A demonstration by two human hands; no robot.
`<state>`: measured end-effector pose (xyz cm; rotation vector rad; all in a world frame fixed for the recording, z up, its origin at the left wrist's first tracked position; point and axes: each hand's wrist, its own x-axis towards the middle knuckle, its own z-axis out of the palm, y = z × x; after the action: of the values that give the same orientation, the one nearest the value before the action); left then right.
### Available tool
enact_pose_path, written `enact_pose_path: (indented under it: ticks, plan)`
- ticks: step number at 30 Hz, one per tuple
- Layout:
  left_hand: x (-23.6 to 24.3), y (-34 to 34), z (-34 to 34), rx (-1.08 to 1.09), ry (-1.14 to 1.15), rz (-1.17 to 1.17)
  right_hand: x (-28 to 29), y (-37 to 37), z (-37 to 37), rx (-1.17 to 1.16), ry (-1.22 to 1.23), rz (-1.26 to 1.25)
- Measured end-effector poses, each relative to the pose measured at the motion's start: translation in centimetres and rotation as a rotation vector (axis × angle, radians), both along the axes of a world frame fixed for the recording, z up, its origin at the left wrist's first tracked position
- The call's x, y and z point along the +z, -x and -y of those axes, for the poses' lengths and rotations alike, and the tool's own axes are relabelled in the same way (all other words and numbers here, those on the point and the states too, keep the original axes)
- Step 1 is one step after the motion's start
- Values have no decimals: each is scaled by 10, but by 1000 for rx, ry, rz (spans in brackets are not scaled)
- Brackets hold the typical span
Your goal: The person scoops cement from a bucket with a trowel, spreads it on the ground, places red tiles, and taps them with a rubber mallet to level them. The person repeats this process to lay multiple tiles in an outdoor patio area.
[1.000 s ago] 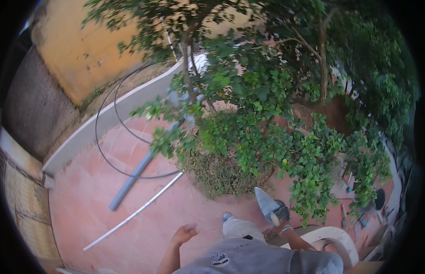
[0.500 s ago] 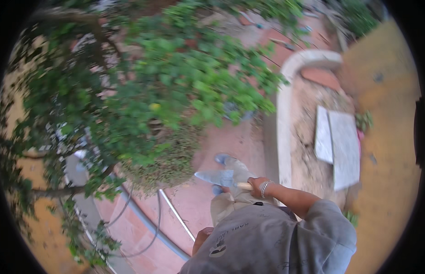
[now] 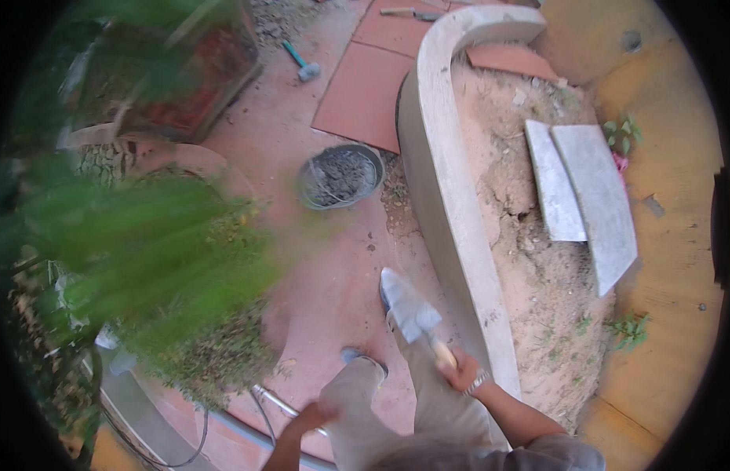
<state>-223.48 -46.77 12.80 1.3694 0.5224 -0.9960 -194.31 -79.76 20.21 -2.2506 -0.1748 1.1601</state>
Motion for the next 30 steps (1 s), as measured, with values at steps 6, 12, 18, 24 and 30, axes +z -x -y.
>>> enact_pose_path:
  ticks: [6,12,18,24,30]
  plan:
    - [-195,-381,-70,852,-617,522,-295,-92,-21,-197,172,140]
    - [-210,-524,-68,1204,1,686,-465,-185,-86,-222,336,177]
    - [-192,-510,-63,1369,2,699,-514,-250,-133,-373,270,247]
    - [-187,-476,-68,1282,-146,708,-526,-266,-125,-254,208,255]
    - [-186,-404,-70,1221,-480,632,-529,-257,-99,-27,185,269]
